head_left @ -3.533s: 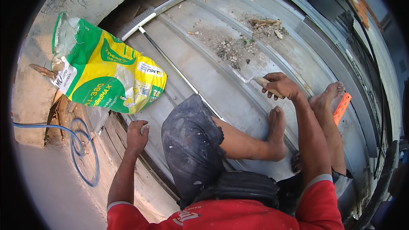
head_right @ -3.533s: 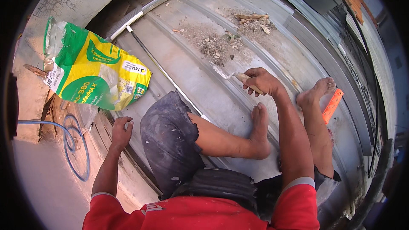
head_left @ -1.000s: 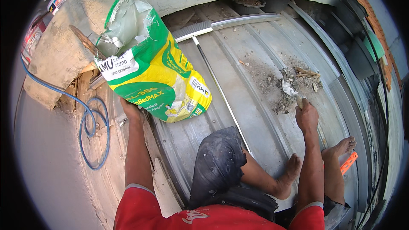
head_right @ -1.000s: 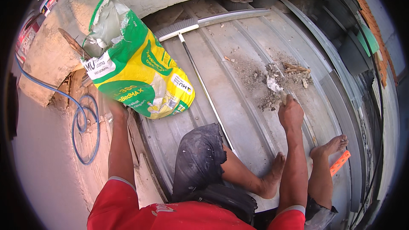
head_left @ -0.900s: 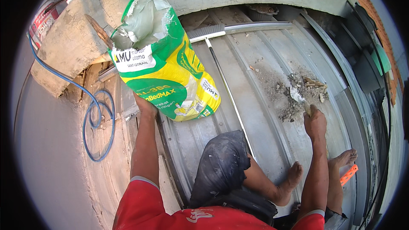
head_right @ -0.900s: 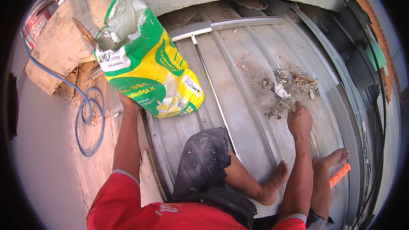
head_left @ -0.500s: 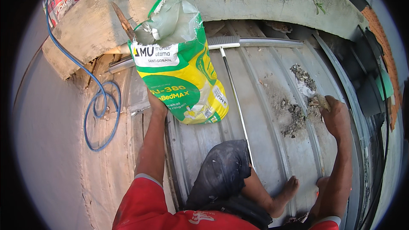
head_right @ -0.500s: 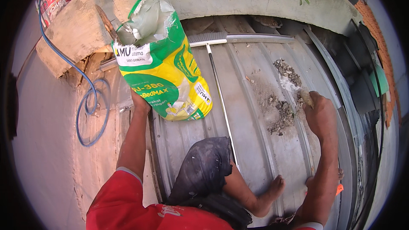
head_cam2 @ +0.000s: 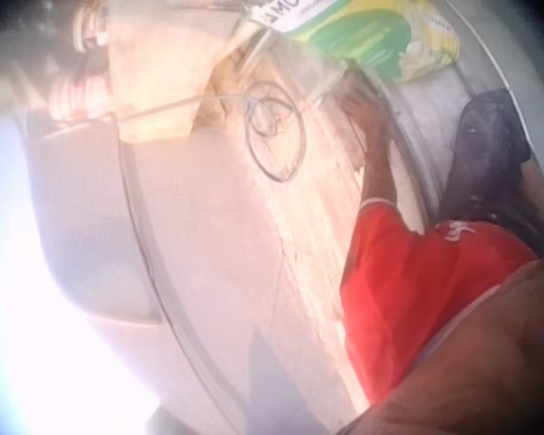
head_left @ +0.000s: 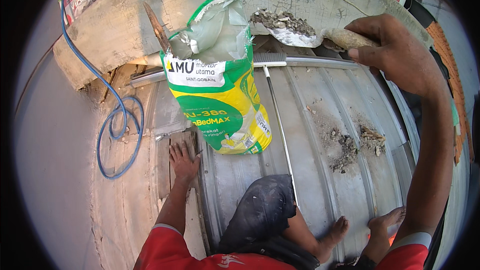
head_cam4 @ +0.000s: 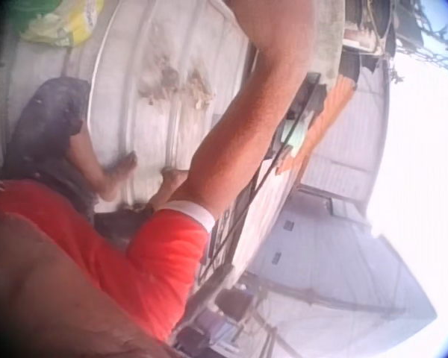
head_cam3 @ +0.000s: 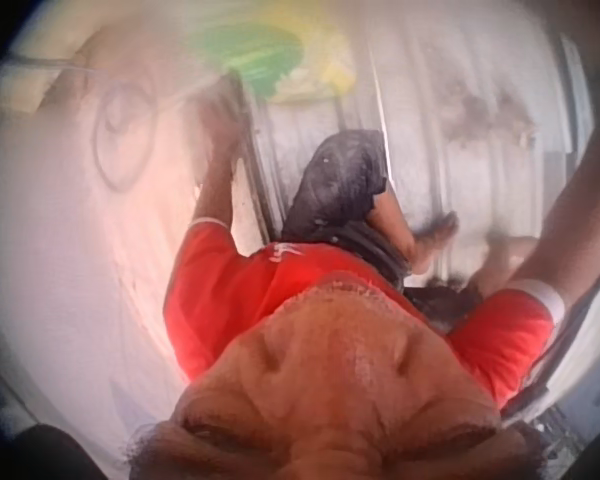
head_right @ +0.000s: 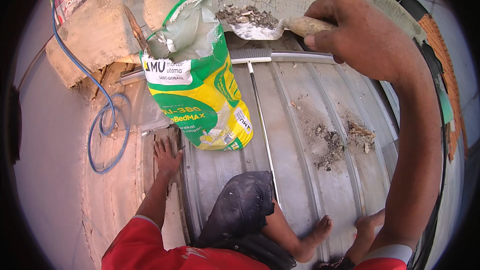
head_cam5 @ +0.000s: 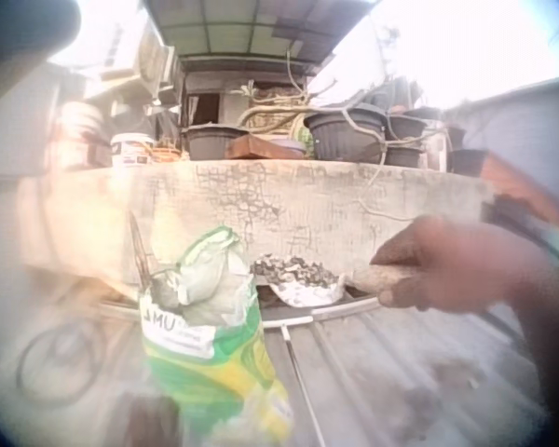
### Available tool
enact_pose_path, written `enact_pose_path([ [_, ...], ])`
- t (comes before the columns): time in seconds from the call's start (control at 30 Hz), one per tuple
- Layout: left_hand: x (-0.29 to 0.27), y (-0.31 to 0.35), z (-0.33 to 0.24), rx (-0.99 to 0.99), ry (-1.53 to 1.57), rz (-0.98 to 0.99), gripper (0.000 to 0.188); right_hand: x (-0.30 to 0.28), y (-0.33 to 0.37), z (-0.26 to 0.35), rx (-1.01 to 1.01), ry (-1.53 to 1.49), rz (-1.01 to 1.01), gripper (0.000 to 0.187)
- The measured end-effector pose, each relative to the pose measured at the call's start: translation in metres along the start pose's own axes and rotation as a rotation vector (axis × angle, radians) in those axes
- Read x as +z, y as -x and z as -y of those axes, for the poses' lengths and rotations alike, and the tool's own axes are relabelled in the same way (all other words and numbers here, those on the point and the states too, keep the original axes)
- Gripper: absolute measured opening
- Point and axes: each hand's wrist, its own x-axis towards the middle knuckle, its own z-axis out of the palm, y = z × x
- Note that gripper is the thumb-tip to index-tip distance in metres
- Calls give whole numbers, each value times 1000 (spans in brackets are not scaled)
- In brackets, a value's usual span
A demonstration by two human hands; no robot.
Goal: The person sits on a corrugated metal roof and uses a hand trowel to scrape debris and dust into a pile. They occasionally use a long-handled brush to sweep the debris. A bag of construction material is visible nearby.
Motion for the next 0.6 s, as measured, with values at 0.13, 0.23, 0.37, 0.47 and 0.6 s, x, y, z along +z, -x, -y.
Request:
enact_pose_path([
  [0.13, -2, 11, -3, 39, 149, -159, 100, 8, -42, 35, -147, -93, 166, 43],
  [0.23, -5, 12, -4, 15, 179, -157, 100, 49, -64, 51, -171, -305, 220, 35],
  [0.37, -4, 11, -3, 8, 174, -152, 100, 104, -84, 54, -18, -701, 488, 35],
  [0.47, -6, 11, -2, 18, 155, -157, 98, 136, -94, 42, 100, -1007, 640, 38],
  [0.6, -10, 10, -5, 14, 204, -144, 95, 153, -97, 17, 150, -1384, 806, 42],
])
